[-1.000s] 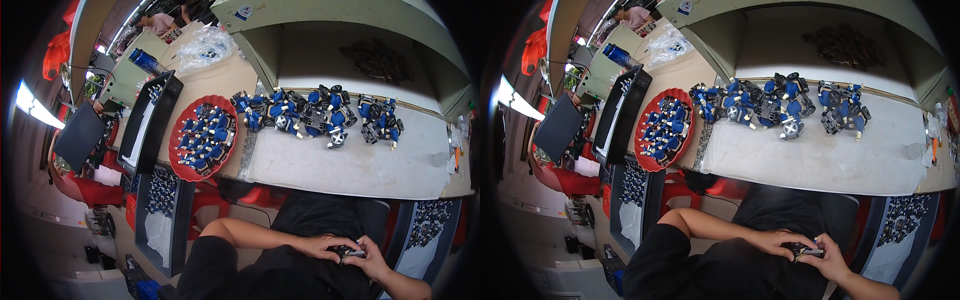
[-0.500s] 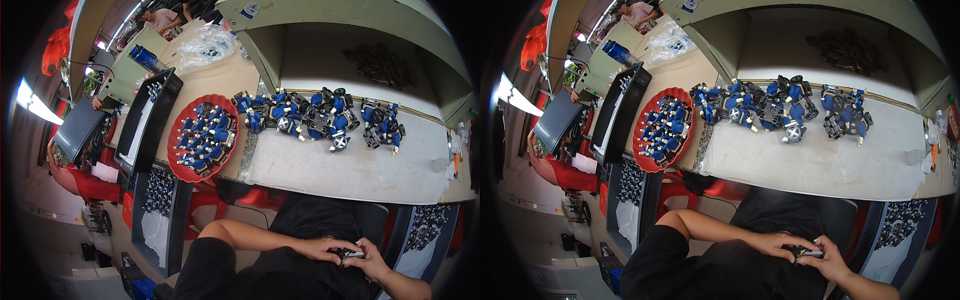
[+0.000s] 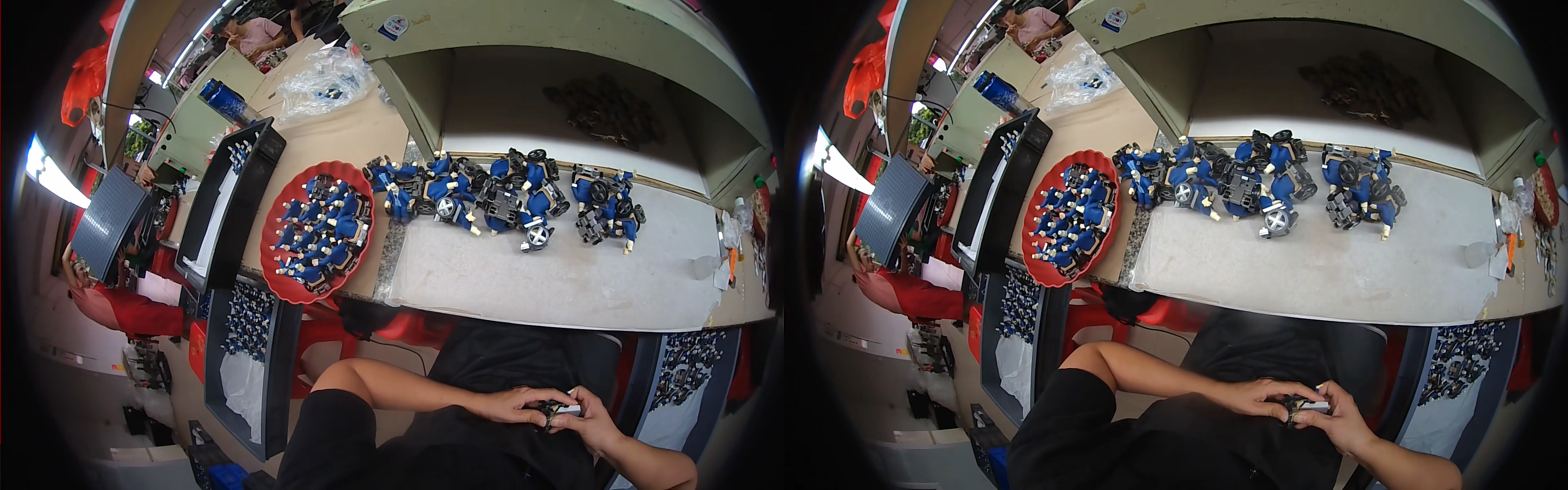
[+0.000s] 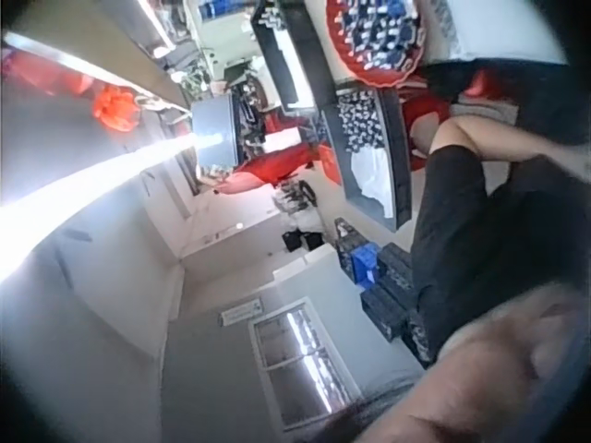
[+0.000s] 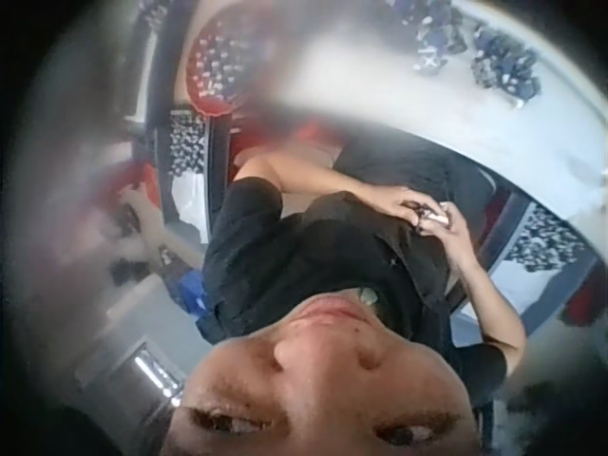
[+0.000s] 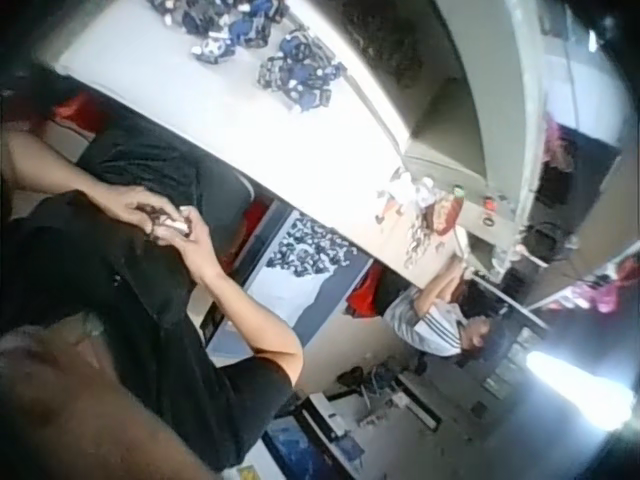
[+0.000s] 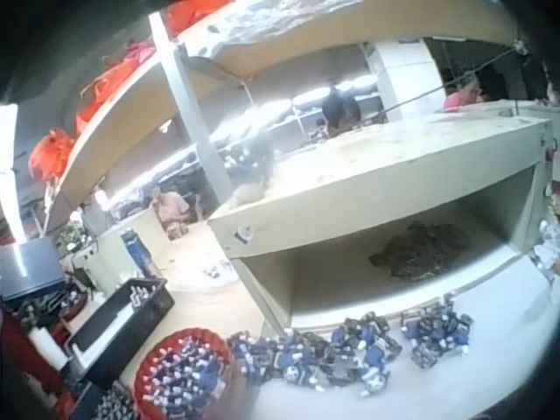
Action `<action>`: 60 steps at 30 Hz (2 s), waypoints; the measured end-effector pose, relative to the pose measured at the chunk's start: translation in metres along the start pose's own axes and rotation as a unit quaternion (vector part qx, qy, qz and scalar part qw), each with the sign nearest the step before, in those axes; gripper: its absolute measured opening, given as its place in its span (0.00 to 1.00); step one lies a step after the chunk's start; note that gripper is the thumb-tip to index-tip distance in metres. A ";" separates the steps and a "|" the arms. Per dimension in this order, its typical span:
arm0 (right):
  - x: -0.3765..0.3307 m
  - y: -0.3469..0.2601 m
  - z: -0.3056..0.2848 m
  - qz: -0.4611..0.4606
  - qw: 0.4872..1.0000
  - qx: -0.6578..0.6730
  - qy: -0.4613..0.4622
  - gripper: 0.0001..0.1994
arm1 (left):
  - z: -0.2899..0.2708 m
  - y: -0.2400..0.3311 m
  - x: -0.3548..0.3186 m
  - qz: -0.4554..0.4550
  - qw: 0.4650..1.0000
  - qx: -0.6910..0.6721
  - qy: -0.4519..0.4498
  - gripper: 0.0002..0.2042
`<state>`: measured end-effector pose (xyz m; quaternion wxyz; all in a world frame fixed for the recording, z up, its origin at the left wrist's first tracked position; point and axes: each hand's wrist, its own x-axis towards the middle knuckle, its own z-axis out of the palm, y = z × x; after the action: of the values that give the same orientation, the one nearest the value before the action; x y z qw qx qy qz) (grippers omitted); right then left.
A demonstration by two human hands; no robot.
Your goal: The person applies glue onto toy figurines using a glue bottle, attaches small components to them by hand, presses the parts together, and places the assembled figurines into a tray.
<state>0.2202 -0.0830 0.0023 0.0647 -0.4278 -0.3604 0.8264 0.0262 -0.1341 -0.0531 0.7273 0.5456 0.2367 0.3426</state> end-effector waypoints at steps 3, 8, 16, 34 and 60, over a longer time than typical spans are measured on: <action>-0.004 0.008 -0.003 0.006 1.000 0.014 -0.007 0.14 | 0.005 0.000 0.001 -0.027 0.998 -0.054 -0.035 0.25; -0.003 0.012 -0.007 0.033 0.999 0.027 0.019 0.12 | 0.002 -0.011 0.006 -0.008 0.996 -0.085 -0.020 0.23; 0.009 -0.006 -0.009 0.001 1.000 -0.016 -0.027 0.16 | -0.009 0.013 0.006 -0.098 0.990 -0.099 0.014 0.24; 0.002 0.007 -0.006 0.002 0.999 -0.037 -0.024 0.17 | -0.002 0.004 0.001 -0.084 0.994 -0.072 -0.011 0.25; 0.011 -0.012 0.006 -0.436 0.841 -0.259 0.188 0.40 | -0.004 0.020 0.021 0.016 0.935 -0.296 0.196 0.37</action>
<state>0.2065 -0.0727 0.0046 0.3719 -0.3746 -0.6915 0.4932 0.0326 -0.1122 -0.0347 0.7894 0.2310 0.2533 0.5092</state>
